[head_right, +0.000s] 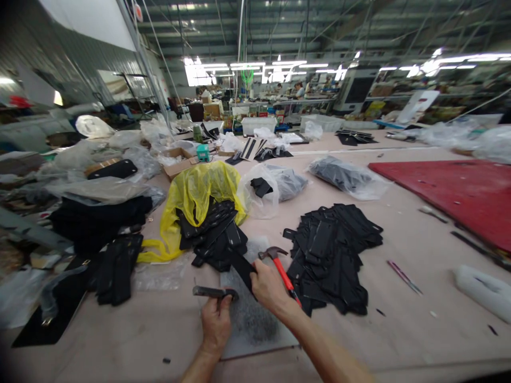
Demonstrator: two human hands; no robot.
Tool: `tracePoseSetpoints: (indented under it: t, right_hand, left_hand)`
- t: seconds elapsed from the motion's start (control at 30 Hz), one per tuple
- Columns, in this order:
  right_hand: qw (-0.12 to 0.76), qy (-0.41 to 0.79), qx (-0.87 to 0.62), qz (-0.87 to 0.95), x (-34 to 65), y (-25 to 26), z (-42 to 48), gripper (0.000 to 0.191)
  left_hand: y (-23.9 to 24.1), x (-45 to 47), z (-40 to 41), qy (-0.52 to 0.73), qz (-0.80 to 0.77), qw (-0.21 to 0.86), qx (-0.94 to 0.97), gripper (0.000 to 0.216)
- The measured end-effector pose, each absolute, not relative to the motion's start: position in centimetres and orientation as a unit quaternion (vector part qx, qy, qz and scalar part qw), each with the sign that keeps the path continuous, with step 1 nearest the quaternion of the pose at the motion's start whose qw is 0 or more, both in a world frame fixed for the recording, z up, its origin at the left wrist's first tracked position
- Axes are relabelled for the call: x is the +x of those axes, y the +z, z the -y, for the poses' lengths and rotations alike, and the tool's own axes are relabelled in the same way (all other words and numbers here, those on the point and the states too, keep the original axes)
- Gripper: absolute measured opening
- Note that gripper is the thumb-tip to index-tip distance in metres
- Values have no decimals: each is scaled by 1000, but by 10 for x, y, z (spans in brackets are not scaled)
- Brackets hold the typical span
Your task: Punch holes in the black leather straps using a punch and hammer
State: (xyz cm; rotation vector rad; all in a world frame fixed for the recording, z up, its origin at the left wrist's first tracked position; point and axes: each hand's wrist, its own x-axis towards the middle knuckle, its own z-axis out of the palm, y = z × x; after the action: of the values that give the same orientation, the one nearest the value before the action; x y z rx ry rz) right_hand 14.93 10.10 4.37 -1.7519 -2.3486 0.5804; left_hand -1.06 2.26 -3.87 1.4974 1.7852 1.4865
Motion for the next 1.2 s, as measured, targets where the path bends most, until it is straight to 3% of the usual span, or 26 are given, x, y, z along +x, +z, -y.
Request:
tracePoseSetpoints:
  t: [0.17, 0.3, 0.6, 1.2]
  right_hand:
    - [210, 425, -636, 609, 160, 21, -29, 46]
    - [244, 491, -648, 529, 150, 7, 5, 50]
    - [254, 469, -652, 539, 140, 10, 6, 42]
    - [132, 411, -631, 644, 147, 12, 13, 60]
  left_hand:
    - [-33, -21, -20, 524, -689, 192, 463, 33]
    - [-27, -29, -34, 504, -680, 226, 482, 33]
    - [-17, -24, -73, 475, -566, 304, 601, 20]
    - [-27, -20, -74, 427, -564, 200, 678, 20]
